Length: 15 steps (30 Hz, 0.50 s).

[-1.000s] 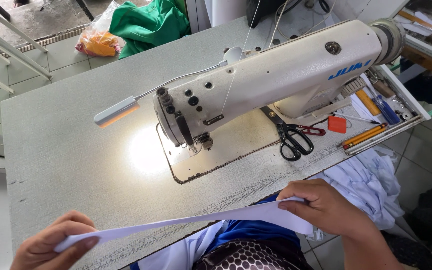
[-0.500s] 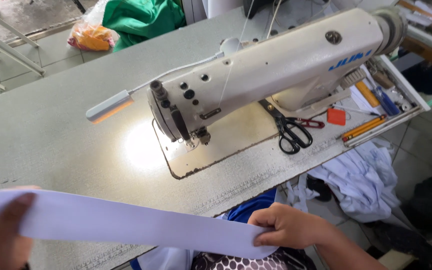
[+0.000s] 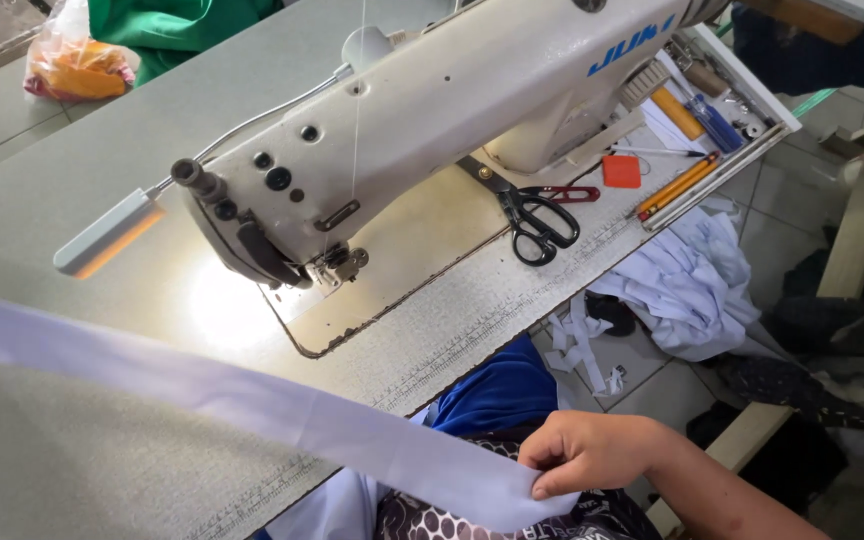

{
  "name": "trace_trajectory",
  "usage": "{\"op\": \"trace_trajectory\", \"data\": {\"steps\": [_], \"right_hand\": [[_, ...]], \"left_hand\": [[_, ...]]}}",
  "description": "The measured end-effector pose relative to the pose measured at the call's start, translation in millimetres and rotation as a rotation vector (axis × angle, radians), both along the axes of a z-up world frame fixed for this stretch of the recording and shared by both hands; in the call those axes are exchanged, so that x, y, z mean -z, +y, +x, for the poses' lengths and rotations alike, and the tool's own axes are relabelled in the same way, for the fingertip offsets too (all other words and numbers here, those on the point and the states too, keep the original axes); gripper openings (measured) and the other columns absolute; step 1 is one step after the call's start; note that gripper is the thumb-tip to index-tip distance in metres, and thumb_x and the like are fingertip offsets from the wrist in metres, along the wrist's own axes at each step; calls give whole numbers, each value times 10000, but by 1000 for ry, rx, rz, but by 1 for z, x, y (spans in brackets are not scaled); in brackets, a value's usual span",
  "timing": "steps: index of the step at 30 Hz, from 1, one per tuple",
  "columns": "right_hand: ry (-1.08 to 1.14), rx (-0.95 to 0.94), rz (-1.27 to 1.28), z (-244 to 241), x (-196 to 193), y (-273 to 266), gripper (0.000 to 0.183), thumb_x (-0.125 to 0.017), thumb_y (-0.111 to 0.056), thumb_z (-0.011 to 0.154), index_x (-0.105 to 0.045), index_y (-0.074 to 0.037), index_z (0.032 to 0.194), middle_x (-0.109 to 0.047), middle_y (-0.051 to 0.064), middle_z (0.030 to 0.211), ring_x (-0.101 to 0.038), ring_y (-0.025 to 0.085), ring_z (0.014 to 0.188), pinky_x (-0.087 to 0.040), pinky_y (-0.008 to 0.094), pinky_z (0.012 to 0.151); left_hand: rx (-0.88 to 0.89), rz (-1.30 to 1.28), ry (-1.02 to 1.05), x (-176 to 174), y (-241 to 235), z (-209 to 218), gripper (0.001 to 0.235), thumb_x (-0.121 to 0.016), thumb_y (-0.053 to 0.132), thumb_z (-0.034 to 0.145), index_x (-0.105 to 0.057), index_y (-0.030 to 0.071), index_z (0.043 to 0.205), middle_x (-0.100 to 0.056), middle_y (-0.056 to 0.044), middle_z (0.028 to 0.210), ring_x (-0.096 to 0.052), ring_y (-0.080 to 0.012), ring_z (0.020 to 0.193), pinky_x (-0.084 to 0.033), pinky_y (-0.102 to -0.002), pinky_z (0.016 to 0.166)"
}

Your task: Measuring, marking, and cutting strips of white fabric at a factory workstation.

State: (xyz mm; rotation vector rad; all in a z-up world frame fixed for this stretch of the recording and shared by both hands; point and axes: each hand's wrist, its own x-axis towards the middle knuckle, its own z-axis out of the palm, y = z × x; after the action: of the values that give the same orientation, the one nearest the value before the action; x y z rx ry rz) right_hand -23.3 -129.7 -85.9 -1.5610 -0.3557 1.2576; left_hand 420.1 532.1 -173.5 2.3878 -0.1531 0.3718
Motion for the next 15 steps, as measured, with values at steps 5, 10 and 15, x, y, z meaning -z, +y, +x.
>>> {"op": "trace_trajectory", "data": {"steps": [5,10,15], "right_hand": [[-221,54,-142,-13,32,1,231,-733,-273,946,-629,-146,784,-582,-78,762,-541,79,705,-443,291,647],[-20,59,-200,-6,59,-17,209,-753,-295,944,-730,-107,856,-611,-53,800,-555,75,711,-423,266,642],[243,187,-179,-2,78,-38,221,-784,-202,921,-821,2,996,-663,35,815,-565,125,694,-402,280,625]], "left_hand": [[-307,243,-16,27,87,-70,525,-1006,331,990,-593,24,1094,-400,-4,902,-340,-182,758,-345,-388,567],[-236,421,-261,-27,-79,-179,330,-807,164,849,-726,70,1155,-698,-131,1116,-648,-341,1012,-503,-453,880],[-107,549,22,-30,-134,-233,625,-651,545,950,-620,97,1384,-545,-194,1494,-500,-403,1361,-385,-582,1018]]}}
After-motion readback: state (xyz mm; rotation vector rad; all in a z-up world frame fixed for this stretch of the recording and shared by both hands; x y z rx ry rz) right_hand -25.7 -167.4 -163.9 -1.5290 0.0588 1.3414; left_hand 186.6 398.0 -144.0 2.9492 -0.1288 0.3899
